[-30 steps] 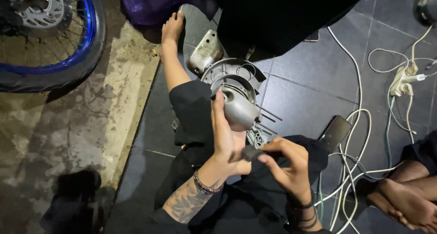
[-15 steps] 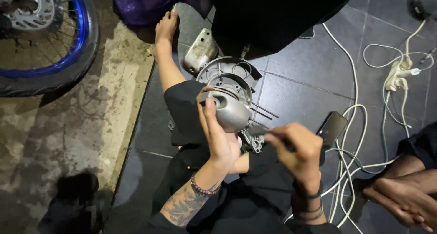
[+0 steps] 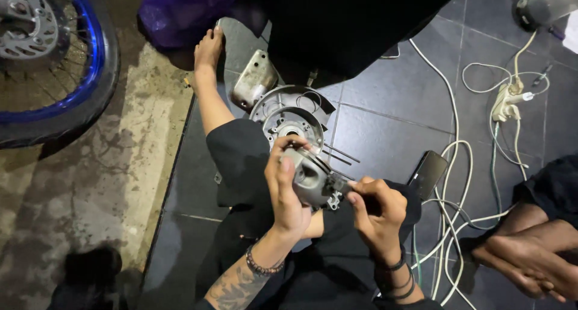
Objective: Inspecting and adjusting motorcycle engine components including the cylinder and piston
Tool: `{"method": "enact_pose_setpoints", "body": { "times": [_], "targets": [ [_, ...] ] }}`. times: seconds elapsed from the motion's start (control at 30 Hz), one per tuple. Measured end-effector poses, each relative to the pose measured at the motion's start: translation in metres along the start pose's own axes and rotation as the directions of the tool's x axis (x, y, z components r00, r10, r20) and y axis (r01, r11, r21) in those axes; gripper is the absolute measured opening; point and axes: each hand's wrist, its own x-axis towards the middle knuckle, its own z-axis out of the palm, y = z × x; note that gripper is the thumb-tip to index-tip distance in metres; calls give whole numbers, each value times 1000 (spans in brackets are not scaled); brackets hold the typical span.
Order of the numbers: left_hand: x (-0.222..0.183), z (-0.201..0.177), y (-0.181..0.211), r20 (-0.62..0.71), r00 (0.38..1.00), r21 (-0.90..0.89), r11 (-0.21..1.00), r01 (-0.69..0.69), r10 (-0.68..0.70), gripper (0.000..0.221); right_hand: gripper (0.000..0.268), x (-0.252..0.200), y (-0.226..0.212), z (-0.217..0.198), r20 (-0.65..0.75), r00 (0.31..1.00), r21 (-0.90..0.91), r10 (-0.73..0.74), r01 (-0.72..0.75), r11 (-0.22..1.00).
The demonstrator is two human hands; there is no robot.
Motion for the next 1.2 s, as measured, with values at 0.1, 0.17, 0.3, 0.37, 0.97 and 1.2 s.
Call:
{"method": "enact_pose_setpoints", "body": {
  "times": [0.1, 0.17, 0.3, 0.37, 0.97, 1.2],
  "targets": [
    [3, 0, 0, -29, 999, 48, 998, 35, -34, 37, 11, 6, -1, 0, 30, 999, 46, 42, -44, 998],
    [2, 4, -1, 12, 1000, 154, 988, 11, -13, 38, 10, 10, -1, -1, -10, 998, 43, 58, -58, 997],
    [-1, 7, 5, 114, 993, 260, 965, -40, 11, 38, 9, 15, -13, -1, -84, 992, 82, 92, -86, 993],
    [0, 4, 4, 76, 997, 158, 987, -32, 20, 39, 10, 7, -9, 4, -69, 993, 20, 93, -92, 996],
    [3, -3, 4, 120, 992, 212, 977, 6, -32, 53, 9, 6, -4, 11, -60, 991, 198, 118, -104, 975],
    [-2, 3, 2, 196, 980, 361, 926, -110, 40, 51, 10, -5, 0, 15, -167, 981, 248, 103, -59, 967]
  ]
}}
